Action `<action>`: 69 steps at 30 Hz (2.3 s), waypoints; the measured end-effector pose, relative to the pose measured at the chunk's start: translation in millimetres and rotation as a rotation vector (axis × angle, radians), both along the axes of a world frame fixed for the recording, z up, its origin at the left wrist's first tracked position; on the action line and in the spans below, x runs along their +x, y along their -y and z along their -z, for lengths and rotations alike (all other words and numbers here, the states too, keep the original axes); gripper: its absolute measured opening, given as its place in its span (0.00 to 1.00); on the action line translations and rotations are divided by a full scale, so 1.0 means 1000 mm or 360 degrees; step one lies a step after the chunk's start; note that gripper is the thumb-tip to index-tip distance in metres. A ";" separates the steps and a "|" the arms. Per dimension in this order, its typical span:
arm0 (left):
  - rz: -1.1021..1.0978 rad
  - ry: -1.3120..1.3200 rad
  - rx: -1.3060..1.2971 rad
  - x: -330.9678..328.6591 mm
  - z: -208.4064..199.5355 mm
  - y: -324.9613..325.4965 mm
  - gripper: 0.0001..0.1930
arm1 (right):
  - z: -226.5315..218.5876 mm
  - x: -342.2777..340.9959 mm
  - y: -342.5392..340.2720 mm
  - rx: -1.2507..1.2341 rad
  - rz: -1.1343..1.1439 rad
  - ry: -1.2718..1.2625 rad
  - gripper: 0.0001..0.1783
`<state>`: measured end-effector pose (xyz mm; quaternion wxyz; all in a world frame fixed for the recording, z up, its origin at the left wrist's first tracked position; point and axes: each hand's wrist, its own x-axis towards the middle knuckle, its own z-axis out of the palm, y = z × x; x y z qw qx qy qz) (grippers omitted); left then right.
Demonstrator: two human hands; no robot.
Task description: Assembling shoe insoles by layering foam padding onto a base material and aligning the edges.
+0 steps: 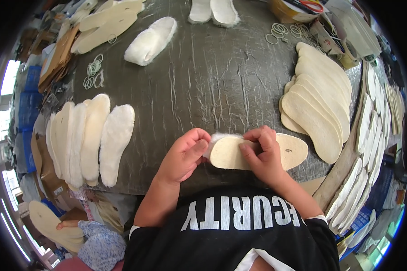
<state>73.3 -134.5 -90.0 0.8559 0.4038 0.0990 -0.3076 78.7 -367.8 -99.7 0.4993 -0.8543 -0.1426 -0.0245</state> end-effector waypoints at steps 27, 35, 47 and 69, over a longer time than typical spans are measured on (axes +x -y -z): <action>0.0814 0.1888 0.1888 0.053 -0.018 0.058 0.11 | -0.004 0.017 0.046 -0.0538 -0.0109 0.0184 0.17; 0.0871 0.1413 0.1661 0.052 -0.013 0.048 0.04 | -0.012 -0.019 0.071 0.0066 0.0233 0.0204 0.10; 0.0602 -0.0108 0.0590 0.046 0.002 0.027 0.11 | 0.001 -0.054 0.041 0.1192 0.0026 -0.1527 0.16; 0.0393 -0.0174 0.0508 0.010 -0.003 0.042 0.09 | -0.006 -0.054 0.022 0.1291 0.0136 -0.1424 0.15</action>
